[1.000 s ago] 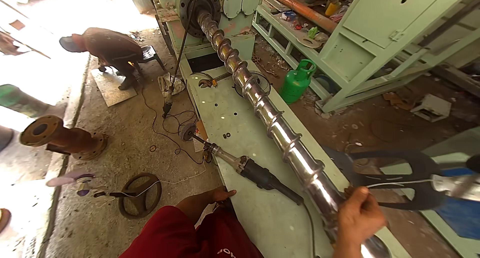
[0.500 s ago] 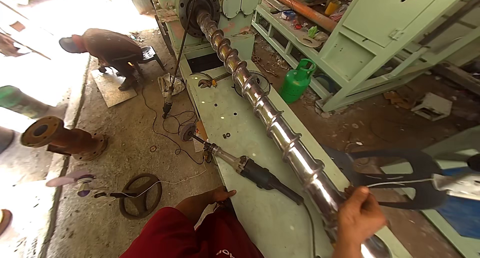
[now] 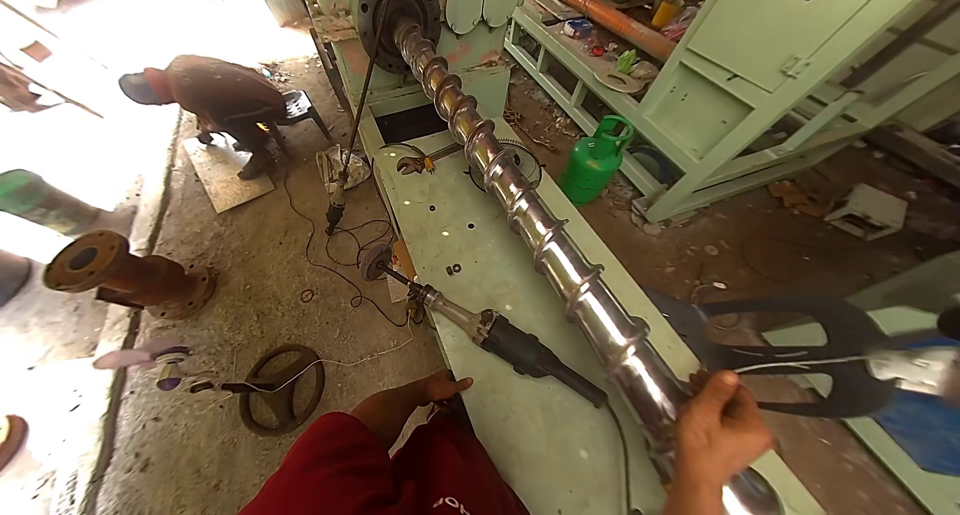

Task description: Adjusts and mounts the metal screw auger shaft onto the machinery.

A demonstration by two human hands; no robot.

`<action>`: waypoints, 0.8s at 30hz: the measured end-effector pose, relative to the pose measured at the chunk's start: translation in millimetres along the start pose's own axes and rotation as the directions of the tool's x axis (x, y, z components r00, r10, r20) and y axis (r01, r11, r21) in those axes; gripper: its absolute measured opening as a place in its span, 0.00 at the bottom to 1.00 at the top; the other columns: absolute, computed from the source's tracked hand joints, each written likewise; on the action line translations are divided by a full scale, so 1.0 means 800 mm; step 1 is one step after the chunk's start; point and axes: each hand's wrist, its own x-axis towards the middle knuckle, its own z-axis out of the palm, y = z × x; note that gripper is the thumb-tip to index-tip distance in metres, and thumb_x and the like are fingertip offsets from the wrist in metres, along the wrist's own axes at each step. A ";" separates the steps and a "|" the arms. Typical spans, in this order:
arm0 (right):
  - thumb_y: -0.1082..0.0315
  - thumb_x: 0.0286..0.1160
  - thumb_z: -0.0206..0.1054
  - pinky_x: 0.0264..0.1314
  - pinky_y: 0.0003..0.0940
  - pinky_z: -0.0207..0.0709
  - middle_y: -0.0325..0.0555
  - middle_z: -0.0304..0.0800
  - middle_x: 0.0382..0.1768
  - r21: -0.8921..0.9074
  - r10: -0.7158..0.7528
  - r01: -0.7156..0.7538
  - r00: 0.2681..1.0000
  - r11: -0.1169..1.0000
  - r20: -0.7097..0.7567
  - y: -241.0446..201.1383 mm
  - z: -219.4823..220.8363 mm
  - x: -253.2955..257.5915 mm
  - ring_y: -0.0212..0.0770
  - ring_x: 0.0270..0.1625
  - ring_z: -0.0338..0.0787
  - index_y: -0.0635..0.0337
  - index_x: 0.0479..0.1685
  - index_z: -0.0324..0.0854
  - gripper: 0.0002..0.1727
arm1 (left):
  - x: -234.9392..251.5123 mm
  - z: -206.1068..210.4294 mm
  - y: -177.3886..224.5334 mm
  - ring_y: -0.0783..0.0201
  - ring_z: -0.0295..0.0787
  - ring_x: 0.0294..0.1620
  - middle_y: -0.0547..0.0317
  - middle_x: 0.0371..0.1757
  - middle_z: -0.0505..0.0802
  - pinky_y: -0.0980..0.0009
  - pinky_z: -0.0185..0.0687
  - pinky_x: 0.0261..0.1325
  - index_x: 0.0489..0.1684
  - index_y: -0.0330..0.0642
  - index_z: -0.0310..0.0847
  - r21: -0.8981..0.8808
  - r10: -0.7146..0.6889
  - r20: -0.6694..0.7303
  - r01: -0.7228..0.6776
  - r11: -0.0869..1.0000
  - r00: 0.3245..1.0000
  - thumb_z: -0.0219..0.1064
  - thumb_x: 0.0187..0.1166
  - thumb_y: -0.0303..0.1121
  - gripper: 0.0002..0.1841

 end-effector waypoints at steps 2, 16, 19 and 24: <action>0.55 0.95 0.51 0.50 0.31 0.84 0.51 0.92 0.35 0.001 0.005 -0.005 1.000 1.000 0.004 0.000 0.000 0.000 0.31 0.40 0.91 0.71 0.43 0.87 0.27 | -0.001 0.000 0.001 0.46 0.93 0.57 0.36 0.61 0.90 0.49 0.89 0.61 0.77 0.32 0.69 0.003 0.002 0.001 -0.002 1.000 1.000 0.61 0.86 0.60 0.37; 0.55 0.95 0.52 0.49 0.30 0.84 0.50 0.91 0.34 0.001 -0.004 0.004 1.000 1.000 -0.003 0.002 0.000 0.000 0.29 0.39 0.90 0.71 0.42 0.87 0.27 | 0.002 -0.002 0.000 0.47 0.93 0.56 0.37 0.60 0.90 0.50 0.89 0.60 0.76 0.32 0.70 0.006 0.002 0.008 -0.002 1.000 1.000 0.62 0.85 0.61 0.37; 0.55 0.95 0.52 0.49 0.29 0.83 0.49 0.91 0.34 0.001 -0.005 0.005 1.000 1.000 -0.002 0.001 0.000 0.001 0.29 0.38 0.90 0.71 0.43 0.87 0.26 | 0.001 -0.002 0.000 0.47 0.93 0.55 0.36 0.60 0.90 0.50 0.89 0.60 0.76 0.33 0.70 0.010 0.000 0.004 0.000 1.000 1.000 0.62 0.85 0.61 0.37; 0.56 0.95 0.51 0.49 0.29 0.83 0.49 0.91 0.33 0.007 -0.007 0.007 1.000 1.000 -0.001 0.004 0.001 0.000 0.28 0.38 0.90 0.71 0.42 0.87 0.26 | -0.001 -0.001 0.002 0.47 0.93 0.56 0.37 0.60 0.90 0.49 0.89 0.60 0.76 0.32 0.69 0.010 -0.005 0.003 0.005 1.000 1.000 0.62 0.86 0.60 0.37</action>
